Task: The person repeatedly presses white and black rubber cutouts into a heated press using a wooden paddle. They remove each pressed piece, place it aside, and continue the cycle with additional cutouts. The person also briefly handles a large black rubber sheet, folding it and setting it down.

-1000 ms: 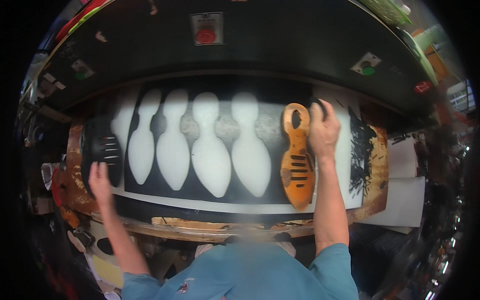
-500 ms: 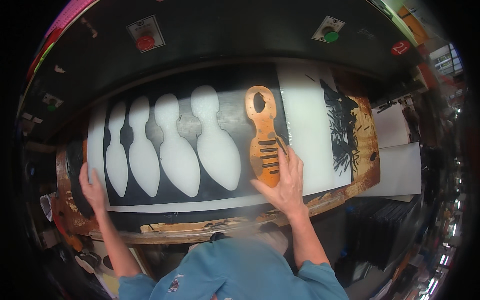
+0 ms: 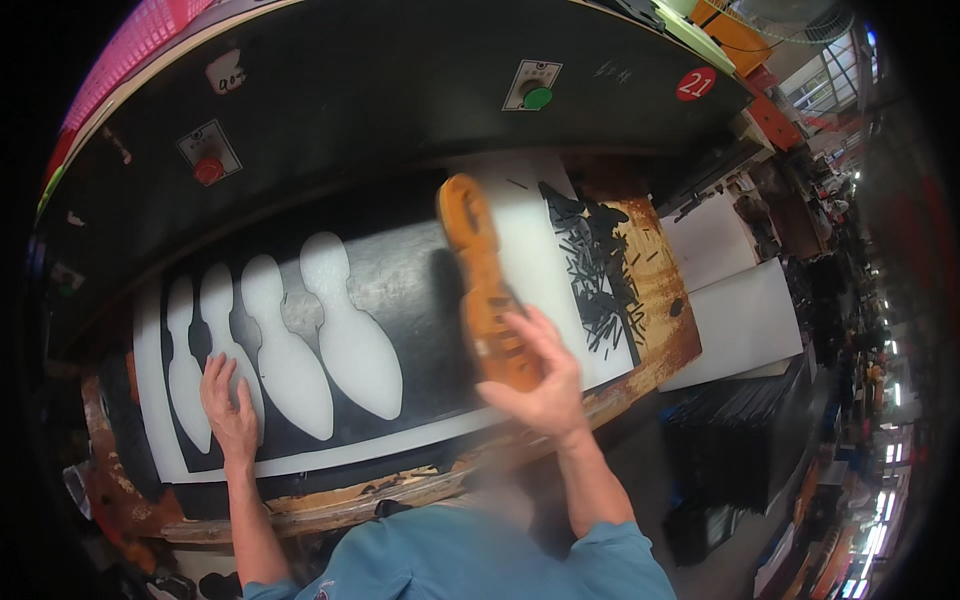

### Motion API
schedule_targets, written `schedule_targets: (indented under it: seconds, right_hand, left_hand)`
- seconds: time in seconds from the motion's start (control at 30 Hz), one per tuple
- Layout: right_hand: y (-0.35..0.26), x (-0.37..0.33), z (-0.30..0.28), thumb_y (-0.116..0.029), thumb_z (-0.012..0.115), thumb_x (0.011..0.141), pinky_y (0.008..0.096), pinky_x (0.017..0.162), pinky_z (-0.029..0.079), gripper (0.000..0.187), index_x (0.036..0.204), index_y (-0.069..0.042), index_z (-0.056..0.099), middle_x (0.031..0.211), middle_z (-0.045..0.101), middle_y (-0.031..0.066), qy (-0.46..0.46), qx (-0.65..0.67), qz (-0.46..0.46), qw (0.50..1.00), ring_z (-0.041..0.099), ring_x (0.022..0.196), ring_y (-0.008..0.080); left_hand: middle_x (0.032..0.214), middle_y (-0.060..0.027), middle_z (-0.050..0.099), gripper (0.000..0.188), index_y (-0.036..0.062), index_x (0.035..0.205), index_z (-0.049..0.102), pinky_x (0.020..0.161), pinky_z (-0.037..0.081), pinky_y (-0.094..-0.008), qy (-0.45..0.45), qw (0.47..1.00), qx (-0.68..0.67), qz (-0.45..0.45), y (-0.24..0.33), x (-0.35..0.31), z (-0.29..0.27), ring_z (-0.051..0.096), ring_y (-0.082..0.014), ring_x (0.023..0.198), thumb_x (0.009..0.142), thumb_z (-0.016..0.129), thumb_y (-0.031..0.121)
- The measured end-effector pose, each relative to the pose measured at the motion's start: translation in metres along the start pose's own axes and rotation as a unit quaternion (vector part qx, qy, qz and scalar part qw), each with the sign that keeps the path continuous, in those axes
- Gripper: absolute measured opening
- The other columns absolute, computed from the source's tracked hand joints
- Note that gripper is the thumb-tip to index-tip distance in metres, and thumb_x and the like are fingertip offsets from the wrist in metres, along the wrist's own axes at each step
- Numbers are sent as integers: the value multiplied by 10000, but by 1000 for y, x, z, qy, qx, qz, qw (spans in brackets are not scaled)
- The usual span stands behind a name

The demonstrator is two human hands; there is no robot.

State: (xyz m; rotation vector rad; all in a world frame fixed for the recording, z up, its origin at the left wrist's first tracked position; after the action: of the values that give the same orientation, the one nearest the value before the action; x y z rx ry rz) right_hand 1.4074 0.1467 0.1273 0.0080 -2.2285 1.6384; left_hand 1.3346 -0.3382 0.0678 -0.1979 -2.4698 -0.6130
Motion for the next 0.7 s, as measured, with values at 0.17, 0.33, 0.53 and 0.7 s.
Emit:
schedule_targets:
  seconds: [0.17, 0.33, 0.53, 0.7]
  right_hand:
    - [-41, 16, -61, -438, 880, 768, 488, 1192, 490, 1076, 1597, 67, 419, 1500, 591, 224, 57, 312, -49, 947, 578, 1423, 350]
    - [10, 28, 9, -534, 809, 879, 552, 1128, 478, 942, 1634, -117, 429, 1579, 443, 274, -89, 776, 35, 623, 492, 1402, 462]
    - [85, 24, 13, -534, 783, 928, 535, 1004, 530, 867, 1590, -64, 480, 1480, 544, 295, 62, 726, 146, 670, 561, 1308, 459]
    - [56, 24, -20, -94, 807, 912, 330, 908, 618, 1057, 1703, 49, 121, 1258, 680, 163, 136, 231, 134, 954, 719, 1045, 217]
  left_hand:
    - [1501, -169, 604, 365, 25, 1359, 671, 1245, 354, -530, -1, 1000, 8, -13, 1, 0, 3, 489, -408, 1487, 994, 660, 31]
    - [1497, -157, 606, 353, 45, 1341, 677, 1235, 360, -524, 8, 1000, 16, -3, 2, 0, -1, 499, -403, 1476, 988, 662, 34]
    - [1486, -136, 617, 321, 56, 1307, 689, 1240, 350, -513, 11, 1000, -7, -13, -1, 2, -1, 504, -388, 1476, 987, 664, 40]
    - [1463, -123, 638, 298, 57, 1287, 700, 1248, 341, -509, 17, 1000, -23, -13, -1, 4, -3, 504, -373, 1481, 992, 664, 43]
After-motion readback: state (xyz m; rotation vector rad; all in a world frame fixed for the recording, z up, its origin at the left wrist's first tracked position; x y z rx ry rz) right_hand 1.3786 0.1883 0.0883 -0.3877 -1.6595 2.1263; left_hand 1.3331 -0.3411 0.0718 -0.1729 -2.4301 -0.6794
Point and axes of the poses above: each hand's wrist, its own x-axis towards the middle knuckle, its own z-axis out of the palm, y = z × x, the point moved 10 cm from there along x, towards the middle knuckle
